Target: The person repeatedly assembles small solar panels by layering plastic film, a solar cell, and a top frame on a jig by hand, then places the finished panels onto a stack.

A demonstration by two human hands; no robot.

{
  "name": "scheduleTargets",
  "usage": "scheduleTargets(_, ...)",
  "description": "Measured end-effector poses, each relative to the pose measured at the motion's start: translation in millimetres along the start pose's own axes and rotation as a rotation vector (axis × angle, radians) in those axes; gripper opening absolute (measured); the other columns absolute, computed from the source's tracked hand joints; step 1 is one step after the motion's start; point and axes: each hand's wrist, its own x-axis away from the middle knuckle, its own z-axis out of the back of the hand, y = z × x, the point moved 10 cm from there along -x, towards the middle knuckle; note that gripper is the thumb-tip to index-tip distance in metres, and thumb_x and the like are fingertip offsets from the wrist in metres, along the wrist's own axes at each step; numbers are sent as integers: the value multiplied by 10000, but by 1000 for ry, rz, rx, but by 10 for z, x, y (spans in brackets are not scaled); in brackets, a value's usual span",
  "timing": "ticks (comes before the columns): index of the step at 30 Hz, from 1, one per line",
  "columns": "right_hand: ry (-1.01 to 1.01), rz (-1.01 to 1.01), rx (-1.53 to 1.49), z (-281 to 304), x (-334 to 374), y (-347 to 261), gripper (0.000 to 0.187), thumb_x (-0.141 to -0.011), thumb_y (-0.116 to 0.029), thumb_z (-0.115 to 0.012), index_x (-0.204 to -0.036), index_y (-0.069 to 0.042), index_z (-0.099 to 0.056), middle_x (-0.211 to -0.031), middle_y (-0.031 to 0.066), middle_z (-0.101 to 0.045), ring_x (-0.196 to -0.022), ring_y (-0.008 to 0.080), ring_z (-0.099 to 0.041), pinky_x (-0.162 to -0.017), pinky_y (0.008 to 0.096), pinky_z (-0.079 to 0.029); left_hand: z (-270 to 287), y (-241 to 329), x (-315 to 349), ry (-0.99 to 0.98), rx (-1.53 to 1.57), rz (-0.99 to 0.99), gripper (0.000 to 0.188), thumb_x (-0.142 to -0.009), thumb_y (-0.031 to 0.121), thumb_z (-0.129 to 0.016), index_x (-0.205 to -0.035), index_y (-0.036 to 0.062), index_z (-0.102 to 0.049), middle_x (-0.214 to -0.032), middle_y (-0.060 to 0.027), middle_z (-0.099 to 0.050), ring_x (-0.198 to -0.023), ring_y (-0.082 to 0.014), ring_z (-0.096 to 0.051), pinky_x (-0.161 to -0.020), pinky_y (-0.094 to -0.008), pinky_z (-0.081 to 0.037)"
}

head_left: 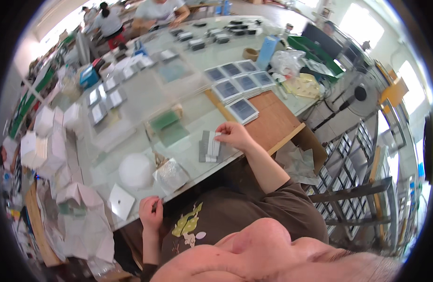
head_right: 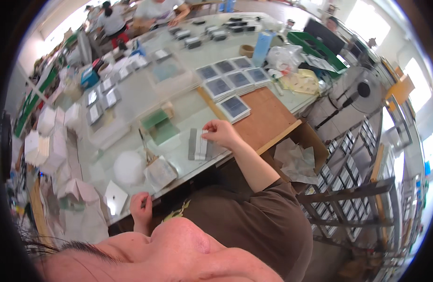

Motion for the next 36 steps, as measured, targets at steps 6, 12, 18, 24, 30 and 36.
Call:
scheduleTargets(6,-85,38,-74,-353,-20,-361,200,-778,-1,-716,-960,-18,-636,-833,5,-642,-759,63,-589,-702,211,-485,-93,36,-130,-15,4,-53,118,-753,14,-691,-842,43,-620,-854,-123,-641,-771,-304,-607,-680,-363,-491)
scheduleTargets(12,-458,-21,-115,-1335,-22,-509,205,-803,-1,-694,-995,8,-624,-912,32,-641,-813,88,-598,-739,225,-490,-152,121,-189,0,57,-63,197,-708,18,-727,-877,46,-631,-913,-89,-641,-793,-260,-619,-688,-334,-510)
scheduleTargets(18,-600,-48,72,-1939,-37,-387,210,-808,-30,-693,-1002,26,-635,-894,29,-649,-820,76,-594,-738,222,-485,-148,213,-226,-36,13,-109,281,-678,15,-755,-934,43,-642,-997,-107,-618,-815,-256,-625,-690,-321,-520)
scheduleTargets(24,-532,38,189,-2024,-96,-371,206,-807,-75,-702,-986,12,-651,-825,1,-640,-732,50,-557,-670,212,-469,-206,207,-219,-55,-3,-156,293,-676,15,-754,-947,43,-647,-977,-108,-625,-821,-260,-628,-691,-326,-523)
scheduleTargets(30,-496,43,192,-1995,-91,-409,196,-806,-78,-705,-977,4,-656,-791,-13,-627,-680,37,-519,-628,208,-456,-201,211,-254,-28,-10,-161,275,-692,37,-732,-949,67,-639,-958,-68,-626,-810,-241,-621,-673,-334,-520)
scheduleTargets(36,-490,73,168,-1999,-73,-411,188,-805,-80,-705,-968,2,-658,-779,-18,-621,-670,32,-510,-620,203,-449,-244,214,-243,-58,-26,-162,292,-701,26,-716,-981,87,-658,-954,-55,-624,-770,-218,-612,-636,-317,-506)
